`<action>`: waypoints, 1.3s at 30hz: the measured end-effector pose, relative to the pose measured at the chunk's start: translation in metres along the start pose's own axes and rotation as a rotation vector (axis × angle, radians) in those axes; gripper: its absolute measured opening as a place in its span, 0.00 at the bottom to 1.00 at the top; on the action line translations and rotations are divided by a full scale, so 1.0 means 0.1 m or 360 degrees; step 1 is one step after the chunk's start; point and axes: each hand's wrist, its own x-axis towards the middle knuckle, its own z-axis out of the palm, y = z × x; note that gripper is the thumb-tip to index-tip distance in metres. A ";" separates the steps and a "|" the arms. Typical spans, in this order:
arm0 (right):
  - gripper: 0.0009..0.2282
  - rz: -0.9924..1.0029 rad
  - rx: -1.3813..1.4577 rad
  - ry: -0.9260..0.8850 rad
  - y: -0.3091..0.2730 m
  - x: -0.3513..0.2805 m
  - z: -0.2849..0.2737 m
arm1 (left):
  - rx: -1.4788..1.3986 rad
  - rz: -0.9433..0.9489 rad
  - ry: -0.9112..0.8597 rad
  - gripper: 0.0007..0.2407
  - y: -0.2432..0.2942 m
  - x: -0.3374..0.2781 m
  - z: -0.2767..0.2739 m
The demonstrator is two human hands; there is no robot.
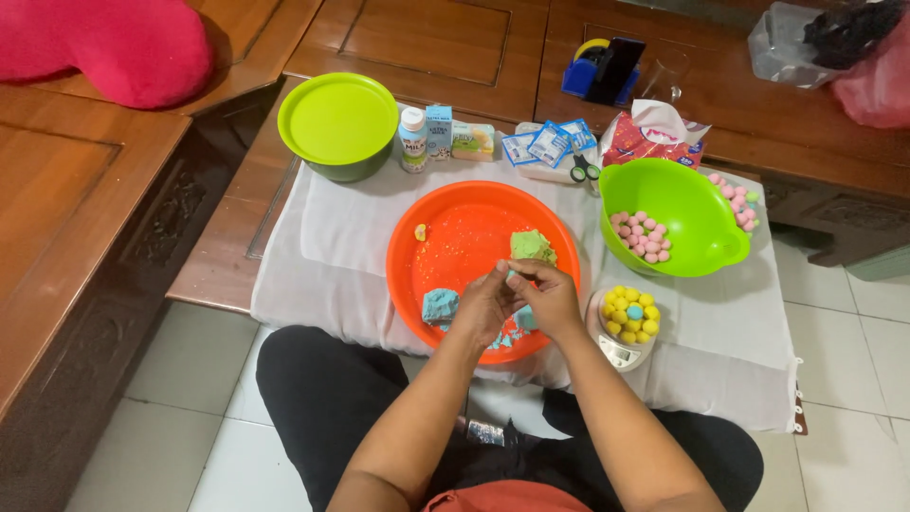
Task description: Shaping colored dough into small balls and weighing them on a scale
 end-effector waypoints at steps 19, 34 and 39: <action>0.09 -0.0561 -0.0489 0.0030 -0.16 -0.04 0.05 | -0.0037 0.0025 0.0060 0.17 0.00 -0.10 0.05; 0.18 -0.0093 -0.0165 -0.0023 -0.19 -0.05 0.00 | 0.0150 0.0063 0.0001 0.22 0.15 -0.08 0.01; 0.10 -0.0324 -0.0424 0.0005 -0.19 0.00 0.00 | -0.0018 0.0014 -0.0067 0.15 0.12 -0.11 0.03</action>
